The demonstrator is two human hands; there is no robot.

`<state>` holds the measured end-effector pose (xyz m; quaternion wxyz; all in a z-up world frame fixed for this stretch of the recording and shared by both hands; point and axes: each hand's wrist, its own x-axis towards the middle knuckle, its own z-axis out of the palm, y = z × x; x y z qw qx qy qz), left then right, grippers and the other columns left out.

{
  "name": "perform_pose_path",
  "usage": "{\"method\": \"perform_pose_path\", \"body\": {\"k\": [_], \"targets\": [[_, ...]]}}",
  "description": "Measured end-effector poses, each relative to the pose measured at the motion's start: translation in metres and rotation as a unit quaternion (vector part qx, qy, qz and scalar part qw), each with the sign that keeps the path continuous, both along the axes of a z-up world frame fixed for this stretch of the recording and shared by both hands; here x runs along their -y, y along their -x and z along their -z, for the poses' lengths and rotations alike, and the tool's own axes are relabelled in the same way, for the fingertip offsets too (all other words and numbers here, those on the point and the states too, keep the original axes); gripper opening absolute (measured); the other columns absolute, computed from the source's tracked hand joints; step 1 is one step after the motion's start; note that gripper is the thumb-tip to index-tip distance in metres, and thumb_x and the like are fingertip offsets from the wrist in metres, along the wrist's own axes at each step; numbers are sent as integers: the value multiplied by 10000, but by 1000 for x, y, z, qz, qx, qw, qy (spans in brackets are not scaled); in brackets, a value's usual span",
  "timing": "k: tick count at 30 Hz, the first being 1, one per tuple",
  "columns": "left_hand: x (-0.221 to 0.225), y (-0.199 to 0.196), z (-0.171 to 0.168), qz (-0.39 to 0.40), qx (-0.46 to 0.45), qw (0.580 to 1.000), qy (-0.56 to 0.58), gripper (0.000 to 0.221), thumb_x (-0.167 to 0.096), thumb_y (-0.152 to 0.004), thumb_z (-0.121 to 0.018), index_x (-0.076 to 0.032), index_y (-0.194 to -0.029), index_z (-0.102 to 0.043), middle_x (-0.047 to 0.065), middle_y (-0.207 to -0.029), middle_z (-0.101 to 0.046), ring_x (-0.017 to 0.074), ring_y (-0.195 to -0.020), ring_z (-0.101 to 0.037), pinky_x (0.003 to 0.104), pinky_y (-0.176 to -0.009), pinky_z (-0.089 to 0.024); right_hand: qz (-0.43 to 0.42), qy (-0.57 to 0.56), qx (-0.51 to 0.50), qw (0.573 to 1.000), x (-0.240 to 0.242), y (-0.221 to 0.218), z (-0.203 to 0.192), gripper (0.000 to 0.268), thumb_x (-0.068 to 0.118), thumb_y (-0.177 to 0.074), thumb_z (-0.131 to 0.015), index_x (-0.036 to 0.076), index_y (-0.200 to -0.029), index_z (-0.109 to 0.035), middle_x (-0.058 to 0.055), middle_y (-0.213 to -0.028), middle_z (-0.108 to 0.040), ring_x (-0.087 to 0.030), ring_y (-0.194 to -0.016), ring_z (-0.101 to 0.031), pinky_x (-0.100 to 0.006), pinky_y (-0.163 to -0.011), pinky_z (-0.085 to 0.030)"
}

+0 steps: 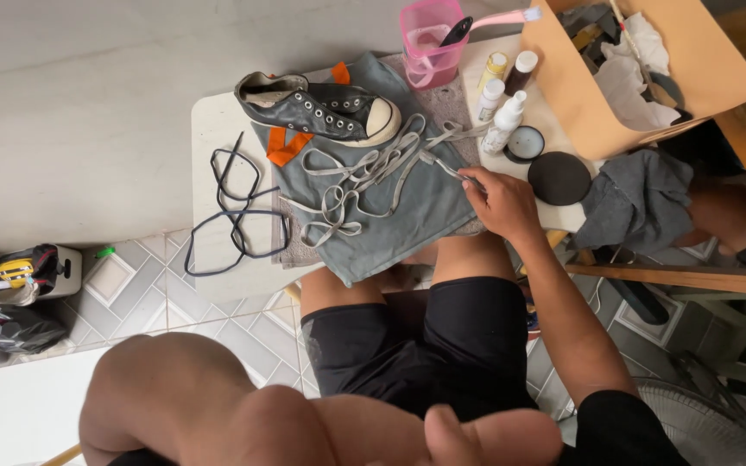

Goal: Cleaning shoe laces by scrubbing them with a brush and applying cleaning solution on a work surface.

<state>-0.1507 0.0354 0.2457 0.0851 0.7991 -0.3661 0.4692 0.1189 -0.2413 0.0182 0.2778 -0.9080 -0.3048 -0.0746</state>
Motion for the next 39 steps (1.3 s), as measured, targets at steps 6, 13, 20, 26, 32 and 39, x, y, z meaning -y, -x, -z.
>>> {"method": "perform_pose_path", "body": {"k": [6,13,20,26,32,39], "targets": [[5,-10,14,-38,-26,999,10,280,-307,-981,-678,-169,-842,-478,-22,-679,-424,195,-674,-477,357,-649,-313,5,-11,17,1000,1,2,0,259,253,-1085,-558,171,-1243,-746,-135,-787,-744,-312,-796,-749,-403,-638,-607],[27,-43,28,-82,-46,995,21,301,-380,-956,-673,-151,-837,-517,-7,-680,-459,216,-709,-536,374,-684,-354,3,-12,21,1000,1,3,1,261,259,-1080,-549,184,-1237,-742,-123,-805,-751,-309,-817,-753,-409,-671,-608],[46,-137,28,-130,-82,988,35,352,-453,-931,-667,-134,-832,-556,7,-681,-495,237,-743,-594,392,-719,-395,10,14,16,1000,3,2,6,250,273,-1079,-563,189,-1255,-719,-114,-860,-756,-320,-870,-750,-419,-691,-596],[2,-182,191,-144,-369,902,170,311,-399,-782,-807,-163,-931,-670,21,-876,-701,300,-1045,-643,474,-891,-431,16,-3,30,999,1,3,3,220,242,-1050,-609,175,-1212,-743,-139,-792,-741,-332,-792,-747,-417,-645,-592],[-7,-188,221,-137,-365,891,235,392,-545,-868,-738,-168,-962,-683,20,-973,-694,251,-1117,-595,436,-940,-404,19,0,28,999,-1,4,-1,223,233,-1043,-605,165,-1194,-754,-128,-768,-743,-302,-751,-746,-388,-625,-591],[-9,-188,222,-125,-372,886,247,395,-548,-830,-767,-163,-907,-718,4,-963,-697,242,-1116,-589,434,-948,-412,16,-1,34,999,0,0,5,216,253,-1039,-609,177,-1182,-752,-115,-757,-737,-291,-743,-744,-370,-616,-596]]}}
